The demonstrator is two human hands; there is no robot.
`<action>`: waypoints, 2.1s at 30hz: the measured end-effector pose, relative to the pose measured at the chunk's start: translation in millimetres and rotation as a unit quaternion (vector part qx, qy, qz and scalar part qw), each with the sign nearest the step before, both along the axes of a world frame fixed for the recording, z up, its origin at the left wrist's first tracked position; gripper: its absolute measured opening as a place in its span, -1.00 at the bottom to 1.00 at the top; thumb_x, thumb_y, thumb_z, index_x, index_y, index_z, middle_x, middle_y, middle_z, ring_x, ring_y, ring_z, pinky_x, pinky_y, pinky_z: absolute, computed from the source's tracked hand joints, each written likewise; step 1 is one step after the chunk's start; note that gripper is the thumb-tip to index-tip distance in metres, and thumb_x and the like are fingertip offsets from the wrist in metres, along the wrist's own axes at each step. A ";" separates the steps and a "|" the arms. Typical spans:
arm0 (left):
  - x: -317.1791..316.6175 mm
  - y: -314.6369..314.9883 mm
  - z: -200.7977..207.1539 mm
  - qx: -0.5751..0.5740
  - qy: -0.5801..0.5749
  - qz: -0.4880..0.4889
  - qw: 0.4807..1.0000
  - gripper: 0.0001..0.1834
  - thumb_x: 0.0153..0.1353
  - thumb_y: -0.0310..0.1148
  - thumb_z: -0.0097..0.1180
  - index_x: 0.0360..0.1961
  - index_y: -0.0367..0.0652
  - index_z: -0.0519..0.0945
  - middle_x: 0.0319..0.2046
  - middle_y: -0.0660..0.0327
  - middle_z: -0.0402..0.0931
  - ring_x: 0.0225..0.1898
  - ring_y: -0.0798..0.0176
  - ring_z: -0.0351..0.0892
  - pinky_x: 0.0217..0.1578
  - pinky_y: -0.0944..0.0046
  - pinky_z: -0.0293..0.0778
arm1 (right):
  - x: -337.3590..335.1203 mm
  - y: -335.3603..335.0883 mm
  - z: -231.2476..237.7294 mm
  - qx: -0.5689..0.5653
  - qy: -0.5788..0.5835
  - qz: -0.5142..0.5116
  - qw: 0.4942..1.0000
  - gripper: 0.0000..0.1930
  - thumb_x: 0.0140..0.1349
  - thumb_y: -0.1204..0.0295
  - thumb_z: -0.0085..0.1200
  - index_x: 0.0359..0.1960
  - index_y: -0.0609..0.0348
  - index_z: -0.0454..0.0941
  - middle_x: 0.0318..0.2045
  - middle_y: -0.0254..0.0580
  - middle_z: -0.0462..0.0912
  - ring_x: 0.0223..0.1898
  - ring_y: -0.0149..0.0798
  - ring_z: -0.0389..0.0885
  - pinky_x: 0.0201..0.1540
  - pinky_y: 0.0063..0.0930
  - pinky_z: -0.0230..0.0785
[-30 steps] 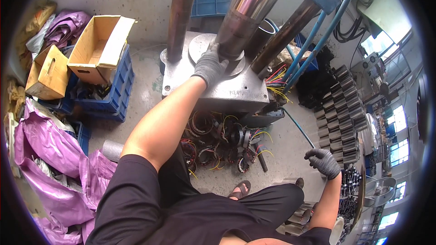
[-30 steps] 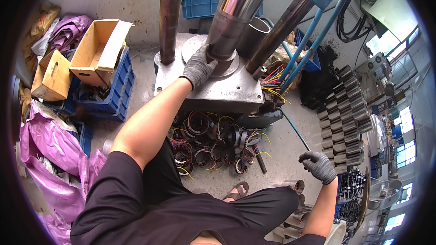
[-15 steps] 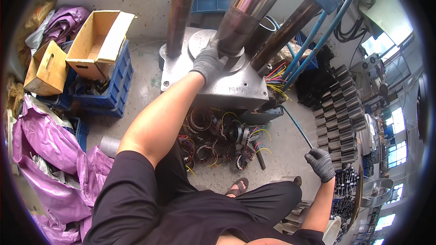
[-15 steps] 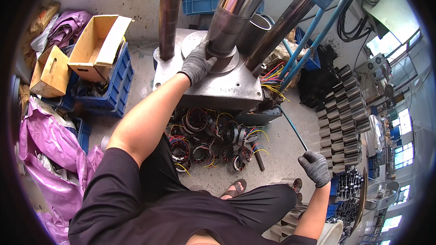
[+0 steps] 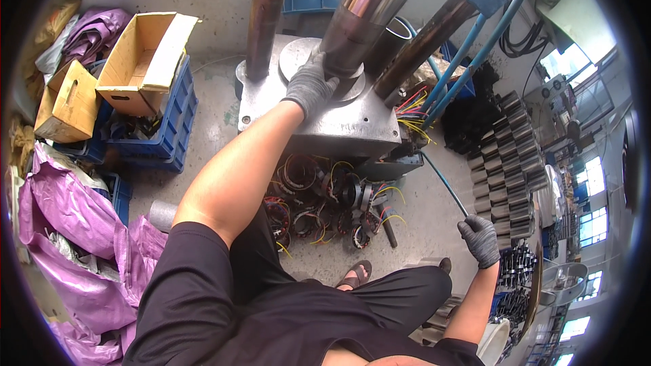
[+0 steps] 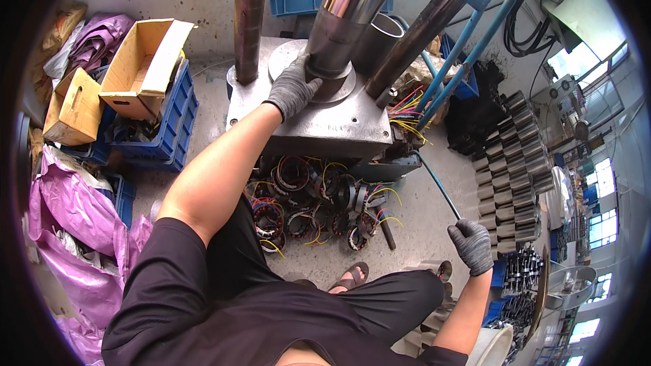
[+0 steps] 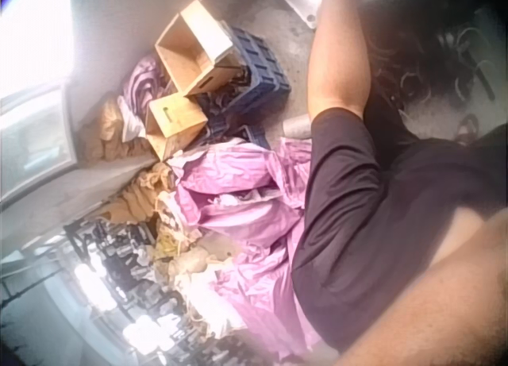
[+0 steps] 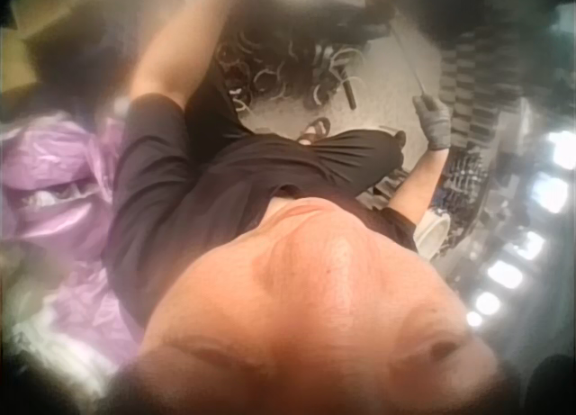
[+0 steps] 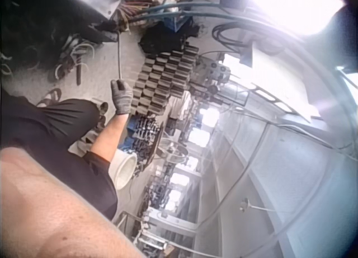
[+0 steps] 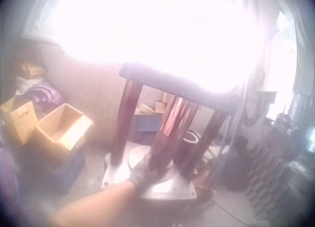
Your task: The person unwraps motor stators from paper, places a metal sleeve onto a press machine, and then presses the stator into the sleeve using the hydraulic press. They organize the wiring on the finished components and place them into a container.
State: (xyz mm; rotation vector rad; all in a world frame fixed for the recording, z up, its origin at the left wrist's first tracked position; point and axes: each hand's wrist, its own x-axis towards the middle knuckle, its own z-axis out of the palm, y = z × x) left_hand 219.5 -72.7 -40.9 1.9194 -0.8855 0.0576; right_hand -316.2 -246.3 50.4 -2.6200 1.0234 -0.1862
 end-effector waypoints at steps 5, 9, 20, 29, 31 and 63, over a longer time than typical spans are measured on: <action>-4.2 0.0 5.2 0.006 0.006 -0.006 1.000 -0.26 0.22 -0.32 0.31 0.40 -0.26 0.33 0.23 -0.16 0.52 0.29 -0.18 0.49 0.34 0.04 0.38 | -6.6 -3.7 -3.2 0.021 -0.016 -0.021 0.999 -0.74 0.26 0.34 0.31 -0.42 0.32 0.60 -0.62 0.02 0.52 -0.59 -0.12 0.49 -0.44 -0.22 0.36; -1.7 0.3 1.9 0.017 0.004 0.010 1.000 -0.26 0.22 -0.31 0.30 0.40 -0.27 0.33 0.23 -0.17 0.52 0.29 -0.18 0.49 0.34 0.04 0.38 | 6.6 7.9 6.3 0.038 -0.023 -0.024 0.999 -0.74 0.27 0.34 0.29 -0.42 0.32 0.60 -0.62 -0.02 0.54 -0.58 -0.13 0.51 -0.43 -0.25 0.38; -1.8 -1.3 2.9 0.016 -0.008 0.014 1.000 -0.25 0.23 -0.29 0.31 0.39 -0.32 0.33 0.24 -0.19 0.51 0.30 -0.17 0.49 0.35 0.05 0.37 | 13.0 12.6 26.2 0.009 0.071 0.107 0.992 -0.77 0.23 0.37 0.28 -0.14 0.21 0.75 -0.28 0.02 0.76 -0.20 0.00 0.76 -0.12 -0.25 0.58; -8.8 1.5 12.1 0.019 0.011 -0.002 1.000 -0.27 0.23 -0.32 0.30 0.38 -0.33 0.34 0.22 -0.20 0.52 0.28 -0.18 0.50 0.34 0.05 0.38 | 13.5 -8.0 43.2 0.074 0.095 0.068 0.990 -0.68 0.18 0.52 0.21 0.00 0.19 0.71 -0.18 -0.01 0.74 -0.16 -0.13 0.71 -0.05 -0.33 0.56; -6.2 2.3 8.9 0.018 0.007 0.001 1.000 -0.27 0.23 -0.32 0.30 0.38 -0.33 0.34 0.22 -0.20 0.52 0.28 -0.18 0.50 0.34 0.05 0.37 | 17.4 -7.5 44.7 0.125 0.017 0.031 0.992 -0.65 0.16 0.57 0.14 0.00 0.25 0.70 -0.19 -0.05 0.72 -0.20 -0.23 0.66 -0.06 -0.39 0.53; -11.1 8.9 13.8 0.030 0.002 0.009 0.999 -0.24 0.25 -0.29 0.29 0.41 -0.32 0.30 0.26 -0.20 0.48 0.33 -0.18 0.45 0.39 0.05 0.33 | 9.5 0.1 37.8 0.241 0.090 -0.011 0.966 -0.76 0.37 0.48 0.10 0.01 0.21 0.70 -0.26 -0.28 0.73 -0.40 -0.41 0.67 -0.36 -0.50 0.53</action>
